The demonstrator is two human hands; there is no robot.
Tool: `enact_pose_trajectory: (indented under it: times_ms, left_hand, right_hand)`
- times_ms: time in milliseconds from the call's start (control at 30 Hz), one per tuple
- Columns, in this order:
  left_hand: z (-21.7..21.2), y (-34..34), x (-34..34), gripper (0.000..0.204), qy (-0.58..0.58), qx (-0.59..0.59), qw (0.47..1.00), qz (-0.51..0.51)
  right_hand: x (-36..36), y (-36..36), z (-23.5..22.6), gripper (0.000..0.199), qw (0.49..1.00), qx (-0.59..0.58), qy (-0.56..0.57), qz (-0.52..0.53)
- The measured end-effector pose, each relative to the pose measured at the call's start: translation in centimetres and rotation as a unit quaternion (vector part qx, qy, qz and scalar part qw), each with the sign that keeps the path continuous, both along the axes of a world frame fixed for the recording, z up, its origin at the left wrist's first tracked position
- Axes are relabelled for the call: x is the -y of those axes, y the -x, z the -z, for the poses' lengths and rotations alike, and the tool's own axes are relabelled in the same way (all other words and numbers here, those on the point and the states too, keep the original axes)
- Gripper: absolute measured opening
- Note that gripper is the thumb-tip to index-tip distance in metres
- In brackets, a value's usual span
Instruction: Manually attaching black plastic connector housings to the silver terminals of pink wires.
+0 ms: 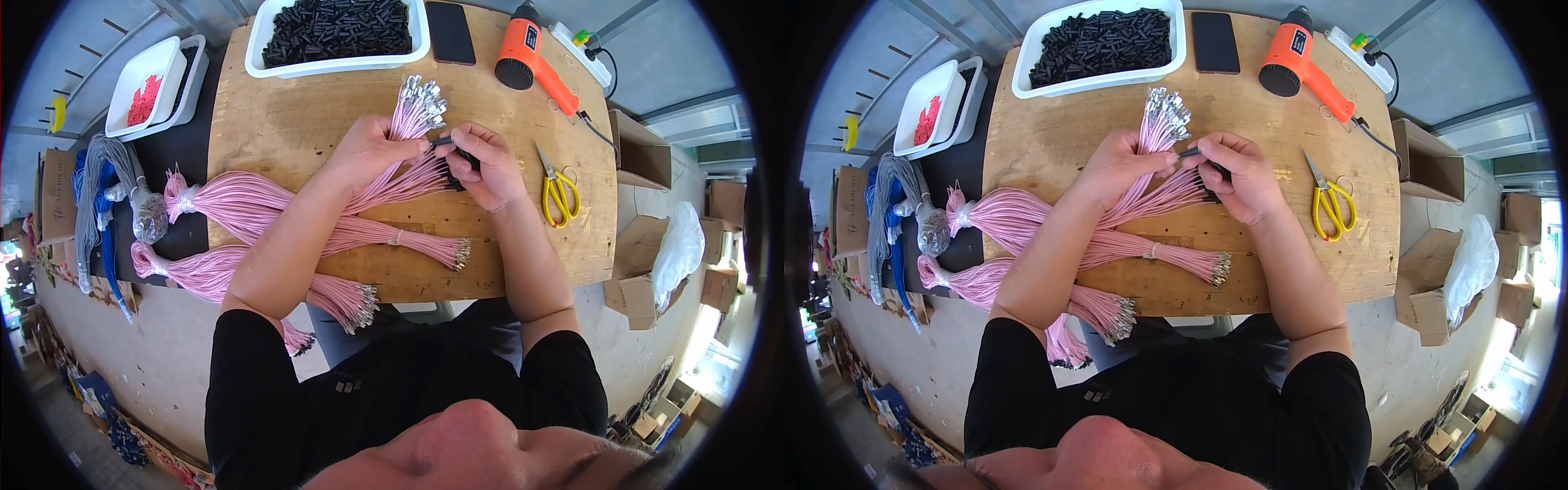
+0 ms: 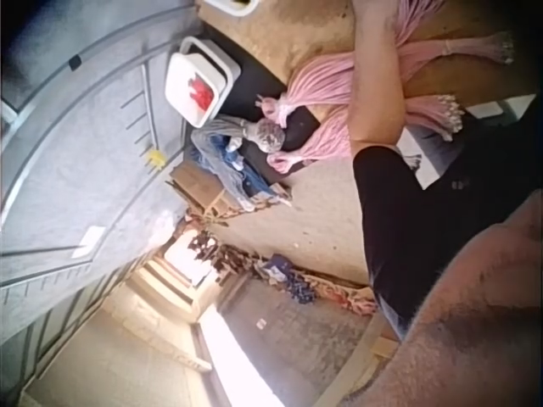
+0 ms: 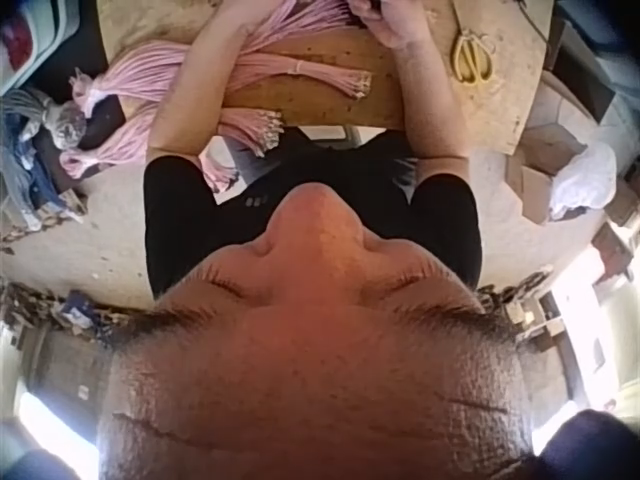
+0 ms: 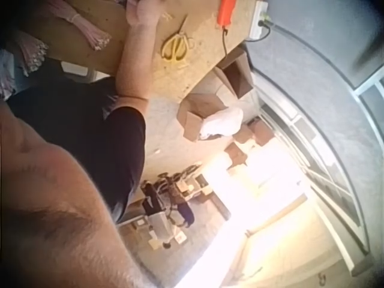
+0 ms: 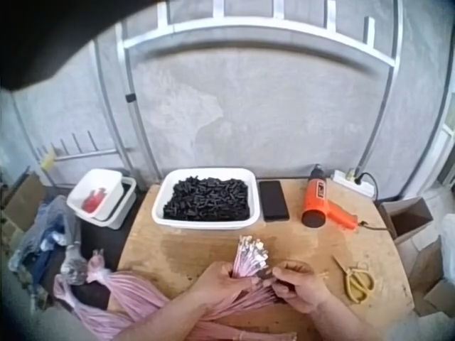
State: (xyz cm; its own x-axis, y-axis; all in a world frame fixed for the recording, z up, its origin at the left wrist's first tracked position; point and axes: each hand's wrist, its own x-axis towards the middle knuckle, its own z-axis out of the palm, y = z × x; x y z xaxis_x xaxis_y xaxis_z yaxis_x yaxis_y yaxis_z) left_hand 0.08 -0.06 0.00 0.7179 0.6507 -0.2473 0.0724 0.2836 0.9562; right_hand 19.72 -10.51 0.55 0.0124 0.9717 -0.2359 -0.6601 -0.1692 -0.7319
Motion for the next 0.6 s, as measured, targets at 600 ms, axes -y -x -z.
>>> enact_pose_trajectory:
  times_ms: [600]
  left_hand:
    - [-0.7,0.0,0.4,0.028,0.006,0.029,1.000,-0.009]
  right_hand:
    - [0.0,-0.7,-0.8,0.015,0.983,0.142,-0.014,0.117]
